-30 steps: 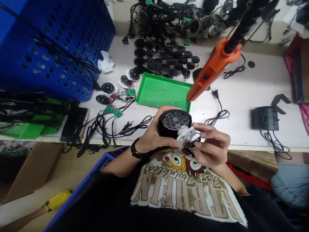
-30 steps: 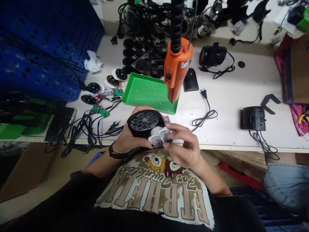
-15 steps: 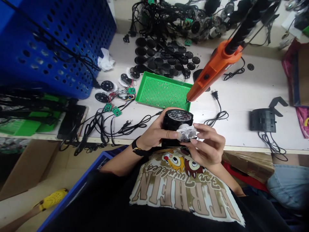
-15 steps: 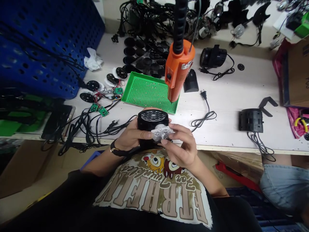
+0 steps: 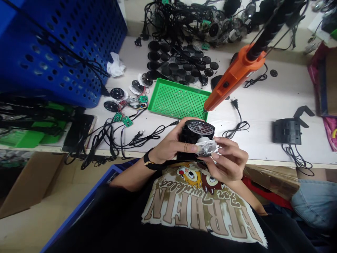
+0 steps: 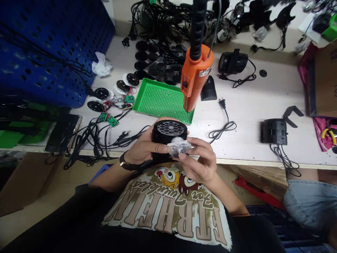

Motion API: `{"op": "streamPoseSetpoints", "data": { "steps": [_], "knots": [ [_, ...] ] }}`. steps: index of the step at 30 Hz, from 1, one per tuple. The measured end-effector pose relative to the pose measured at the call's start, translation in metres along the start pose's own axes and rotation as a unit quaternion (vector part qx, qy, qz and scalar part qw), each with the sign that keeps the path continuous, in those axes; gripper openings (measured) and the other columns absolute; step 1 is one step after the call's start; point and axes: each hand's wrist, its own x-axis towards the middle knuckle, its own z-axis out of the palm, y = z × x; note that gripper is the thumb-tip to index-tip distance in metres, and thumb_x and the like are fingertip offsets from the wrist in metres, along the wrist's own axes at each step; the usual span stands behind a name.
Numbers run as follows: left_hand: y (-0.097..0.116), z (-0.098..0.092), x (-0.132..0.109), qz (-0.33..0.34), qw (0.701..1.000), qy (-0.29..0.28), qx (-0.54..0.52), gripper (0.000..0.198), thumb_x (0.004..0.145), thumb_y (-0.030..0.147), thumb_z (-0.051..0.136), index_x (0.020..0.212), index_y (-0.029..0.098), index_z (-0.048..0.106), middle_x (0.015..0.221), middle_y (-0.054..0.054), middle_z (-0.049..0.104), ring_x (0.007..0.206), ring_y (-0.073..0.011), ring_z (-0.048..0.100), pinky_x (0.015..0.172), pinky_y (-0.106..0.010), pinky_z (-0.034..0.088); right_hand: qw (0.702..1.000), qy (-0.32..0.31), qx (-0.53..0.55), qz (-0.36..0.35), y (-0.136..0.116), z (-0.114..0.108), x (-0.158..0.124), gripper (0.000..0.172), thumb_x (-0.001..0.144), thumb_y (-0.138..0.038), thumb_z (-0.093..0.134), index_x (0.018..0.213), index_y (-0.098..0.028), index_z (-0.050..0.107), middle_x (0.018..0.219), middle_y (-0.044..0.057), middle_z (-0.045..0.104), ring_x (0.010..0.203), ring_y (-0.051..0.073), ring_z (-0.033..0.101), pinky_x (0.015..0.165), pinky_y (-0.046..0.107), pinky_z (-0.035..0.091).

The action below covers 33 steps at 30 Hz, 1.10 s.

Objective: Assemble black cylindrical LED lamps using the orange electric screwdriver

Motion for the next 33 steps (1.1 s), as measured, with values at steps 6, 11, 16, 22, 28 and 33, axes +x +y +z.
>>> {"op": "streamPoseSetpoints", "data": {
  "steps": [6,11,16,22,28,33],
  "knots": [
    [-0.001,0.0,-0.001,-0.011,1.0,-0.001,-0.001,0.059,0.068,0.018,0.094,0.123,0.022,0.07,0.12,-0.007,0.073,0.109,-0.0244,0.068,0.095,-0.036,0.053,1.0,0.002,-0.001,-0.007,0.0,-0.001,-0.002,0.033,0.081,-0.007,0.079,0.106,-0.026,0.069,0.099,0.001,0.056,0.11,0.028,0.075,0.077,0.048,0.072],
    [-0.002,0.0,-0.001,-0.045,0.999,0.01,-0.001,0.064,0.07,0.022,0.094,0.128,0.025,0.067,0.116,-0.006,0.074,0.103,-0.0223,0.069,0.088,-0.034,0.054,1.0,-0.002,-0.004,-0.005,-0.001,0.0,-0.003,0.033,0.08,-0.007,0.082,0.105,-0.023,0.068,0.098,0.001,0.056,0.109,0.027,0.074,0.078,0.045,0.072],
    [-0.001,-0.001,0.0,-0.056,0.998,-0.001,-0.002,0.064,0.072,0.023,0.093,0.13,0.026,0.065,0.119,-0.006,0.074,0.107,-0.0239,0.07,0.091,-0.035,0.055,1.0,0.0,-0.012,-0.008,-0.001,-0.001,-0.003,0.034,0.078,-0.007,0.084,0.102,-0.025,0.069,0.096,0.001,0.057,0.109,0.027,0.073,0.077,0.044,0.071],
    [0.001,0.001,0.0,-0.056,0.998,-0.008,0.005,0.063,0.073,0.025,0.092,0.129,0.026,0.064,0.121,-0.006,0.074,0.107,-0.0241,0.07,0.092,-0.036,0.056,1.0,-0.008,0.016,0.022,-0.001,-0.001,-0.007,0.054,0.076,-0.008,0.085,0.123,-0.03,0.07,0.102,0.003,0.06,0.108,0.028,0.072,0.081,0.049,0.069],
    [-0.007,-0.013,-0.007,-0.043,0.979,0.12,0.16,0.058,0.09,0.057,0.075,0.137,0.028,0.056,0.124,-0.005,0.068,0.11,-0.0241,0.067,0.098,-0.039,0.054,0.928,-0.059,0.179,0.32,0.003,0.003,-0.006,0.05,0.078,-0.031,0.091,0.122,-0.031,0.067,0.13,0.009,0.065,0.124,0.028,0.067,0.103,0.052,0.062],
    [-0.013,-0.064,-0.022,0.039,0.885,0.295,0.358,0.052,0.098,0.066,0.059,0.129,0.025,0.06,0.133,-0.007,0.065,0.129,-0.0257,0.059,0.117,-0.042,0.043,0.879,-0.127,0.193,0.417,0.019,0.007,-0.008,0.048,0.075,-0.03,0.093,0.116,-0.029,0.069,0.125,0.006,0.073,0.124,0.025,0.07,0.107,0.046,0.06]
  ]
}}
